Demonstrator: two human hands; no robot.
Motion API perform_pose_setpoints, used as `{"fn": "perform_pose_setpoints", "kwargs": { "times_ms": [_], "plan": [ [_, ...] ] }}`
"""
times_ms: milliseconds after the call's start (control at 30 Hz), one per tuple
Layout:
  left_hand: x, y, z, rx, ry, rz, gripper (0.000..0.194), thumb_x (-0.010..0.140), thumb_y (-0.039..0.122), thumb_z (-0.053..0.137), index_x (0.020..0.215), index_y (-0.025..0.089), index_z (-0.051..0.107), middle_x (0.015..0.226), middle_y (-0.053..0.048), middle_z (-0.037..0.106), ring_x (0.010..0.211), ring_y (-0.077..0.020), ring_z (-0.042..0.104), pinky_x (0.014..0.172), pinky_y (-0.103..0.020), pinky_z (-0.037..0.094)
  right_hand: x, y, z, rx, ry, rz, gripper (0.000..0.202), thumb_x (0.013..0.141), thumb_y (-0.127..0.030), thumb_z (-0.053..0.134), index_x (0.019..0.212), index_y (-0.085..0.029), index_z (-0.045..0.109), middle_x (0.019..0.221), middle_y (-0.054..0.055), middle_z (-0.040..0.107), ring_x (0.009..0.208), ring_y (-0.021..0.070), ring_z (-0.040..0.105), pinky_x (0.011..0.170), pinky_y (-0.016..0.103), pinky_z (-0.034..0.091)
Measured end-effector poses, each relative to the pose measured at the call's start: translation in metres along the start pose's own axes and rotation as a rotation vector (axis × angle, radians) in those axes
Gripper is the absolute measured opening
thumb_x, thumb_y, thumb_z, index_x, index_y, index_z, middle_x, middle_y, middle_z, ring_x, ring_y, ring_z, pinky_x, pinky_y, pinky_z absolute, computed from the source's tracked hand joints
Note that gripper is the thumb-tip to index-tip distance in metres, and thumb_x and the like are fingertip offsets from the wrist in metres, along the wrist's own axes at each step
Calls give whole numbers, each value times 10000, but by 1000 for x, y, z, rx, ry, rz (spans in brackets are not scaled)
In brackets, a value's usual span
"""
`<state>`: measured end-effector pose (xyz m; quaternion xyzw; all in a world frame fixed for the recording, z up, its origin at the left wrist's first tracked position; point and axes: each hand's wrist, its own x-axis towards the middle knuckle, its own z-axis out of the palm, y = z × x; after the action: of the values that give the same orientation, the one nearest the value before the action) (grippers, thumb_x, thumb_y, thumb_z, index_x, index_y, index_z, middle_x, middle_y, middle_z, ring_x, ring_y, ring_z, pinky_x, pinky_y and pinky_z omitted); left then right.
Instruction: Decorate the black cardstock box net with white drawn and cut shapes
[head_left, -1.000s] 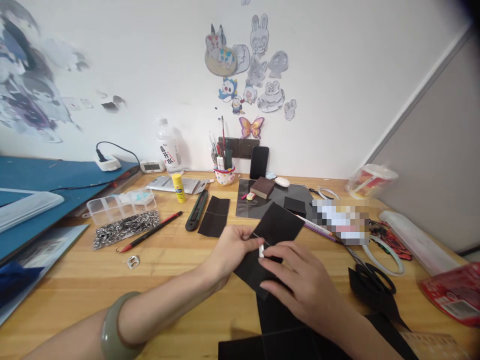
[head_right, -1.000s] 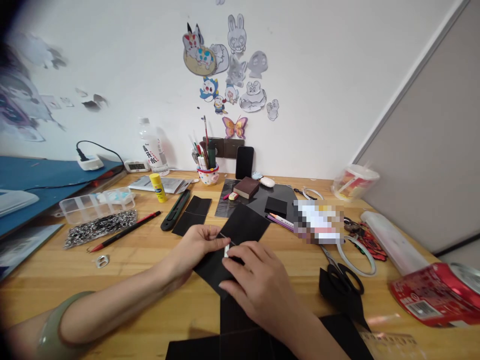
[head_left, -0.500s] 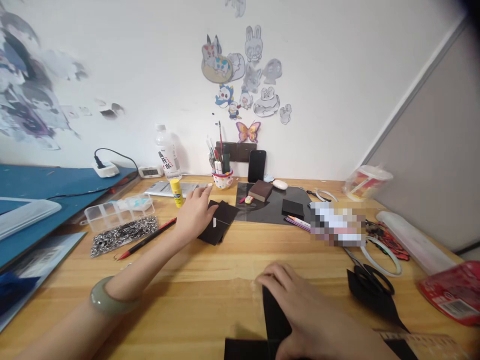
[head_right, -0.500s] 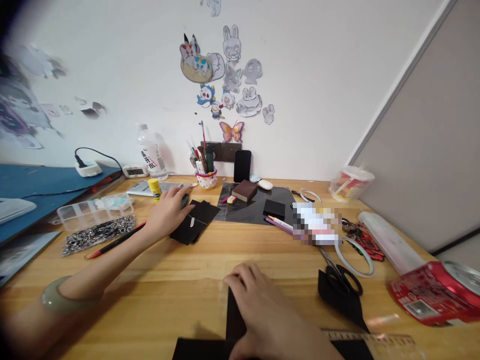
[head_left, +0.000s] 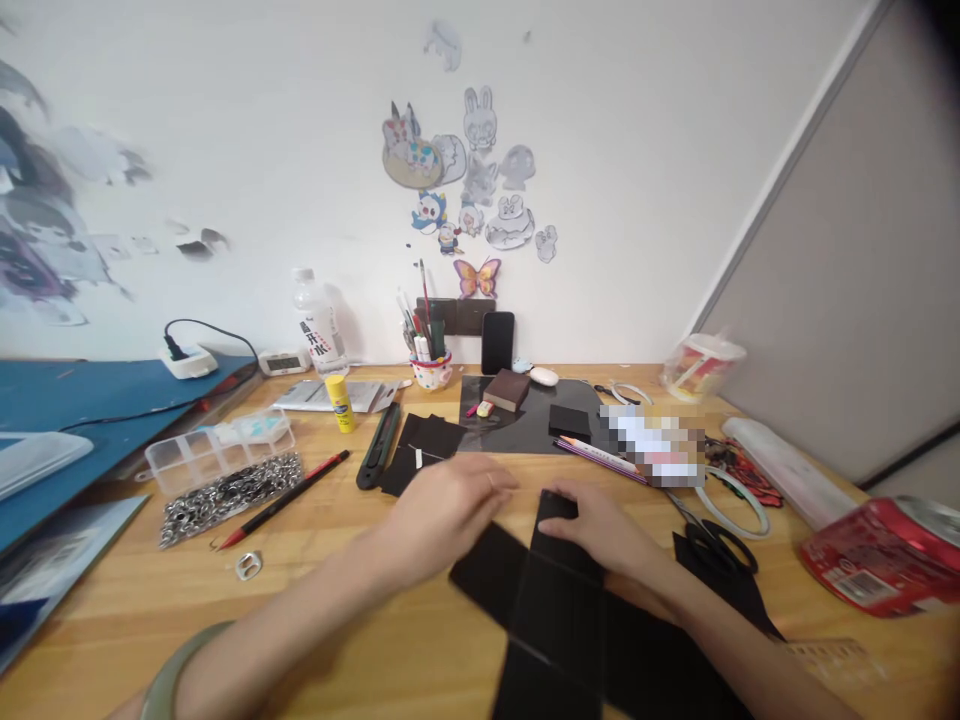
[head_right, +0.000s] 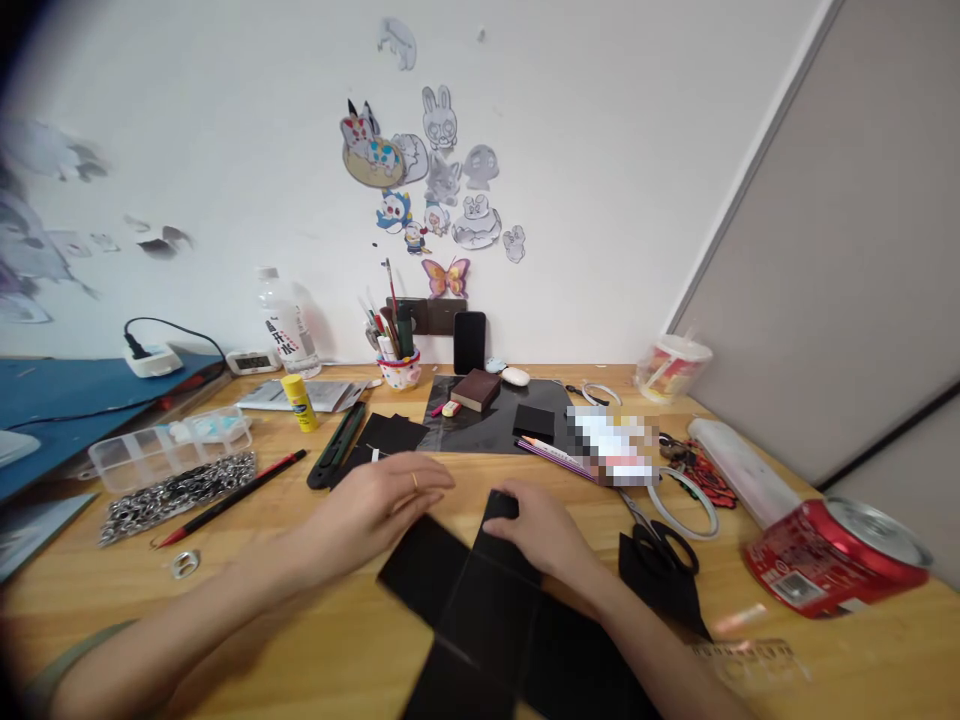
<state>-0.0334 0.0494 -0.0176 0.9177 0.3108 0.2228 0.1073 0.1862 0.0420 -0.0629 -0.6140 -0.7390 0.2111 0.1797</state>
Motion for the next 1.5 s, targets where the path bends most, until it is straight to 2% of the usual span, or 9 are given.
{"fn": "perform_pose_setpoints", "kwargs": {
  "times_ms": [67, 167, 367, 467, 567, 867, 1267, 1400, 1500],
  "plan": [
    [-5, 14, 8, 45, -91, 61, 291, 917, 270, 363, 1077, 189, 592, 1094, -24, 632, 1024, -153, 563, 913, -273, 435, 13, 10, 0, -25, 92, 54, 249, 760, -233, 567, 995, -159, 602, 1051, 96, 662, 984, 239, 603, 846, 355, 449],
    [-14, 23, 30, 273, -201, 8, 435, 876, 396, 437, 1211, 126, 503, 1275, -119, 509, 1166, -281, 469, 949, -405, 417, 23, 20, -2, -81, 198, 99, 259, 797, -201, 502, 1046, -155, 557, 1110, 118, 629, 1048, 250, 573, 876, 391, 439],
    [-29, 22, 69, 341, -211, -54, 523, 882, 408, 418, 1279, 67, 426, 1357, -217, 362, 1254, -364, 329, 928, -489, 415, 2, 6, -2, -232, 260, -12, 505, 838, -233, 457, 1321, -111, 372, 1372, 188, 399, 1276, 325, 334, 1026, 527, 243],
    [-36, 33, 81, 363, -198, -48, 550, 882, 436, 401, 1278, 55, 429, 1339, -224, 379, 1254, -370, 317, 930, -494, 417, -14, -5, 7, -248, 76, -207, 532, 873, -363, 432, 1363, -177, 348, 1438, 69, 340, 1319, 211, 280, 1081, 373, 239],
    [-42, 44, 89, 376, -166, -33, 559, 880, 449, 395, 1259, 42, 451, 1318, -221, 407, 1240, -379, 330, 912, -501, 437, -22, -8, 15, -250, -162, -354, 528, 921, -434, 295, 1394, -200, 288, 1463, 26, 282, 1338, 162, 232, 1087, 366, 235],
    [-42, 50, 89, 412, -195, -53, 593, 869, 476, 407, 1277, 46, 428, 1323, -231, 379, 1230, -373, 337, 902, -503, 447, -12, -6, 10, -288, -233, -354, 563, 928, -469, 224, 1407, -173, 237, 1485, 45, 194, 1359, 153, 150, 1102, 385, 177],
    [-40, 53, 82, 379, -351, -88, 675, 861, 532, 363, 1324, 42, 350, 1357, -268, 250, 1258, -380, 239, 936, -521, 396, 11, -3, 16, -265, -133, -320, 558, 915, -430, 299, 1403, -164, 255, 1478, 82, 226, 1356, 195, 167, 1093, 442, 157],
    [-41, 56, 79, 326, -389, -41, 759, 795, 610, 419, 1298, 42, 398, 1315, -291, 307, 1220, -398, 312, 884, -497, 446, 1, -9, 11, -239, -142, -335, 565, 894, -428, 371, 1382, -151, 312, 1461, 84, 273, 1342, 199, 222, 1090, 416, 180],
    [-43, 58, 81, 366, -415, 36, 719, 753, 545, 552, 1270, 56, 445, 1246, -295, 410, 1149, -390, 426, 831, -445, 497, -6, -16, 5, -211, -137, -344, 518, 871, -418, 438, 1332, -182, 411, 1421, 50, 370, 1302, 183, 317, 1070, 344, 249]
  ]
}}
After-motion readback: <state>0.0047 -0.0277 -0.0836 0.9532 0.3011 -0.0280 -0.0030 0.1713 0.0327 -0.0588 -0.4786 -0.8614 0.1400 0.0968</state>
